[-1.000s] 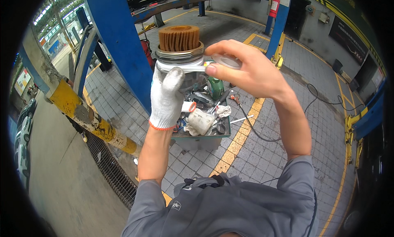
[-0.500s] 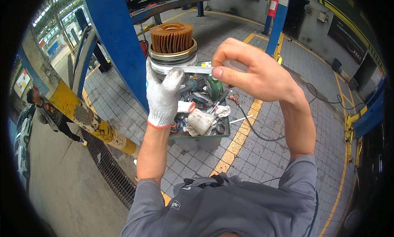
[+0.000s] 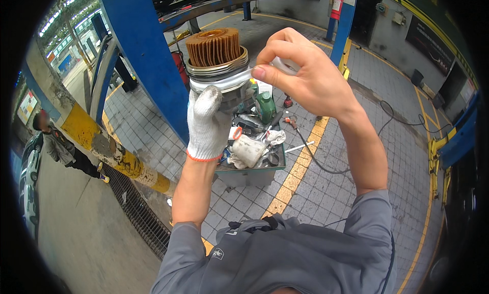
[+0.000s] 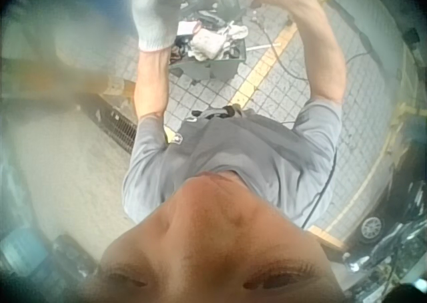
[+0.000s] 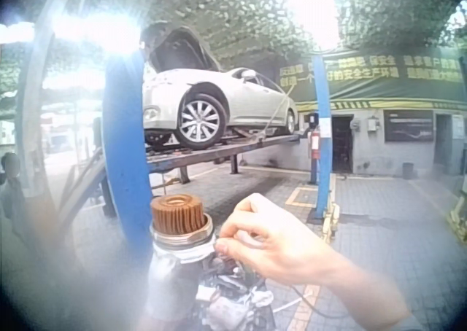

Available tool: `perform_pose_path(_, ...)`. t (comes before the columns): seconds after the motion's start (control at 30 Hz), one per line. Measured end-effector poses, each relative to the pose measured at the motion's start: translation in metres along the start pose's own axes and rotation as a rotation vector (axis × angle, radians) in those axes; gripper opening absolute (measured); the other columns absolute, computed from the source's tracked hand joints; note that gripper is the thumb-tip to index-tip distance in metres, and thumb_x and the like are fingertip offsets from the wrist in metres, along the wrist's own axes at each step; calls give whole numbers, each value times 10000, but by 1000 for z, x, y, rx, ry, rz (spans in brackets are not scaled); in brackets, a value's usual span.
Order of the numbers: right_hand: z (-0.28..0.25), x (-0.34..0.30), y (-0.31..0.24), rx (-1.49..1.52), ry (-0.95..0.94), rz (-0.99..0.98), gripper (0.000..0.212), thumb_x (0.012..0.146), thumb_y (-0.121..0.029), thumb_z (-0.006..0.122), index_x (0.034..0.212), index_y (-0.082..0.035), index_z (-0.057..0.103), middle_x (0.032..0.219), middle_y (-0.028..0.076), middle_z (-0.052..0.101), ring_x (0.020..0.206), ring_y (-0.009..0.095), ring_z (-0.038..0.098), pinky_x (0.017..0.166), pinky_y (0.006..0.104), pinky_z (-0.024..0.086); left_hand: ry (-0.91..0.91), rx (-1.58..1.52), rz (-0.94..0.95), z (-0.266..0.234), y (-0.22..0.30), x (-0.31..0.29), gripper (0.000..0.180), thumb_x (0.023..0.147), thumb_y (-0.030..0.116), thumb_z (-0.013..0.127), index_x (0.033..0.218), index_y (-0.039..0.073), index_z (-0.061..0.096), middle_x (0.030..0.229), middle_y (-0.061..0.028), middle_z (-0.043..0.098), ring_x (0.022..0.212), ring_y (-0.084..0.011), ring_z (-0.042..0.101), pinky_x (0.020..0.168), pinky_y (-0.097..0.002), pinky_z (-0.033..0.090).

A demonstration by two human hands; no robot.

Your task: The person holds an oil filter and wraps white tape around its metal base. They rotate the filter while applying the tape in a continuous spiral, then tear the tape and press it down to secure it.

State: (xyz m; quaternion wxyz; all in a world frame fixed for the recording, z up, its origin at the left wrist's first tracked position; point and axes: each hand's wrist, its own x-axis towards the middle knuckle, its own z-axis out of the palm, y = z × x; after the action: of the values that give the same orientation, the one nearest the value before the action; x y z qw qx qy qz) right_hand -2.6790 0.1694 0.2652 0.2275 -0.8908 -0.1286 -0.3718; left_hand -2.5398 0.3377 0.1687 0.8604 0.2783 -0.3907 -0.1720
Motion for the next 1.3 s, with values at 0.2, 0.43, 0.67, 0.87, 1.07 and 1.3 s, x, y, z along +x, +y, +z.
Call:
perform_pose_path(0.2,-3,1,1,78,-51,26,278,1025,-345,810,1005,-73,757,1031,28,623,999,187,609,877,346,501,12,-29,0,-1,-1,0,717,964,416,764,1530,36,541,1396,-170,710,1199,-287,732,1050,-496,629)
perform_pose_path(0.43,-5,1,4,58,-54,7,257,1021,-345,805,1039,-92,764,1064,65,622,996,215,635,858,358,544,-13,33,32,2,0,-1,732,961,454,768,1524,39,553,1388,-177,710,1202,-292,730,1039,-504,629)
perform_pose_path(0.67,-3,3,7,10,-11,11,314,986,-391,835,1138,-122,776,1109,85,627,1026,234,659,861,360,568,-68,-99,-57,7,4,-5,743,972,539,697,1519,52,568,1366,-182,719,1143,-330,735,961,-488,642)
perform_pose_path(0.87,-12,4,10,75,-90,17,400,978,-392,854,1222,-89,761,1176,37,659,1049,178,646,858,346,524,-51,-256,-125,9,10,-8,777,995,629,542,1519,57,573,1341,-186,728,1049,-352,742,797,-468,618)
perform_pose_path(1.07,-30,3,7,100,-348,10,525,1018,-539,759,1220,-55,747,1123,55,701,1014,179,662,862,354,538,-35,-208,-147,1,14,-8,795,973,659,540,1494,61,599,1332,-187,730,1018,-335,733,688,-422,545)
perform_pose_path(1.3,-20,-2,15,522,-592,12,527,1076,-481,707,1262,12,698,1101,80,665,996,189,642,868,361,536,-54,-359,-178,-7,16,-12,717,973,590,552,1428,43,636,1352,-195,723,1165,-359,724,801,-499,616)
